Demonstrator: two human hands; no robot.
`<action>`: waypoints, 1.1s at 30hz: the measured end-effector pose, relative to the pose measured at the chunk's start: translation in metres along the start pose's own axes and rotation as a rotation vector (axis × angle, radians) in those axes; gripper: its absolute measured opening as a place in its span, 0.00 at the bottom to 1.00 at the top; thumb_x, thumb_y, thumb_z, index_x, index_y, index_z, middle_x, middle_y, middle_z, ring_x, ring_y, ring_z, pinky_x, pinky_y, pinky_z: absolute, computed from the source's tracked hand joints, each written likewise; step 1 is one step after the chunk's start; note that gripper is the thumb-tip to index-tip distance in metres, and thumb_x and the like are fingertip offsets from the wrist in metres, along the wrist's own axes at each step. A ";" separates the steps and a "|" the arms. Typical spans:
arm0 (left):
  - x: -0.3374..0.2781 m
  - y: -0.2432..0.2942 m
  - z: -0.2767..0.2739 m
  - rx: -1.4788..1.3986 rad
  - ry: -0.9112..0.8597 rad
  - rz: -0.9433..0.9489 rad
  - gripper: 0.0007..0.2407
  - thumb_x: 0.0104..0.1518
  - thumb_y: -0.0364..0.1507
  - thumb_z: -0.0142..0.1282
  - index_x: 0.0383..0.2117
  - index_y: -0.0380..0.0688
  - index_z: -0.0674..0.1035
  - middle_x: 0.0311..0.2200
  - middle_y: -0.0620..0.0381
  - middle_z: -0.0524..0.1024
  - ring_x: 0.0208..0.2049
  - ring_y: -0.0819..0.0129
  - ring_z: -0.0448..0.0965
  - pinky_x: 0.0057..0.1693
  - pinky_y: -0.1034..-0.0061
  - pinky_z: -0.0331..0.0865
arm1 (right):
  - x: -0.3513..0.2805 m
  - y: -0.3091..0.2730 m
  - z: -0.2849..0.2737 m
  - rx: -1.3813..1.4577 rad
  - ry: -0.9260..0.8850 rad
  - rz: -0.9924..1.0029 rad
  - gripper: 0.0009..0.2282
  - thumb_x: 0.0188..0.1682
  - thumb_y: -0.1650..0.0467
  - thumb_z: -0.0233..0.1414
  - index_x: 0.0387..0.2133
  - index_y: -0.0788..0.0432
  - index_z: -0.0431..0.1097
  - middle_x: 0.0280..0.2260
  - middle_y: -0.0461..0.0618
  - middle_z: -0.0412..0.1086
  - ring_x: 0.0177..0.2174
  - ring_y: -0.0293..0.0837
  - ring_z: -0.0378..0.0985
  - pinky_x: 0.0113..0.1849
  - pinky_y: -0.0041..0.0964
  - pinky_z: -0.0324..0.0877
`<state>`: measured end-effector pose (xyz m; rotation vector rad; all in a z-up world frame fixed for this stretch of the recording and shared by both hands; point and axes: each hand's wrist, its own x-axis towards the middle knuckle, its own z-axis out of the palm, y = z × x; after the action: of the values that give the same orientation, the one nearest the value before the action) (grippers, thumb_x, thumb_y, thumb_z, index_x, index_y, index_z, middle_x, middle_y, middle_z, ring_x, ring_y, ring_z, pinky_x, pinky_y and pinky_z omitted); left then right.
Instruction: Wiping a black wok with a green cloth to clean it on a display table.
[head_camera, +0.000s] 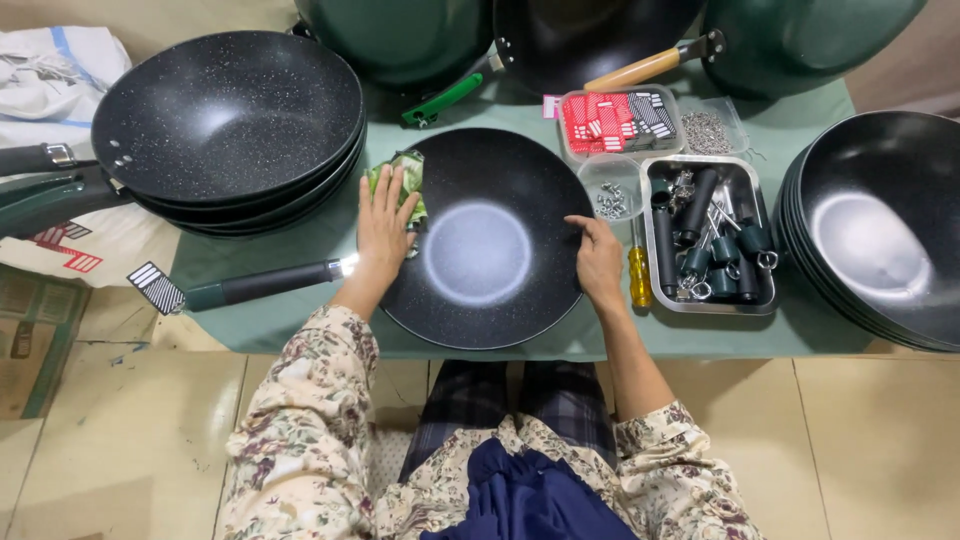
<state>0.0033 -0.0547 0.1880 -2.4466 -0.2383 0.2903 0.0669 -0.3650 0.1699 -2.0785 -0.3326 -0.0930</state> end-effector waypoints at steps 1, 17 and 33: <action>-0.007 -0.001 0.001 -0.002 0.000 0.001 0.26 0.65 0.53 0.35 0.71 0.75 0.54 0.75 0.58 0.36 0.74 0.53 0.29 0.73 0.47 0.28 | 0.002 0.002 0.000 -0.003 0.000 0.001 0.18 0.55 0.80 0.39 0.46 0.56 0.77 0.42 0.66 0.73 0.47 0.67 0.75 0.50 0.57 0.68; 0.074 0.011 0.059 -0.222 0.289 0.044 0.37 0.55 0.51 0.52 0.72 0.64 0.51 0.75 0.53 0.36 0.75 0.53 0.32 0.74 0.50 0.34 | 0.006 -0.005 -0.001 0.052 0.005 0.008 0.19 0.55 0.82 0.39 0.51 0.58 0.75 0.47 0.66 0.73 0.52 0.65 0.73 0.55 0.55 0.65; 0.161 0.111 -0.031 -0.546 0.599 0.200 0.48 0.38 0.42 0.72 0.70 0.65 0.53 0.60 0.44 0.62 0.62 0.42 0.57 0.68 0.33 0.40 | 0.012 0.011 0.007 0.049 0.005 0.053 0.19 0.55 0.80 0.40 0.44 0.51 0.79 0.41 0.59 0.76 0.47 0.59 0.77 0.51 0.50 0.69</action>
<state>0.1769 -0.1190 0.1181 -2.9594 0.2206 -0.4908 0.0808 -0.3620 0.1599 -2.0370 -0.2744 -0.0574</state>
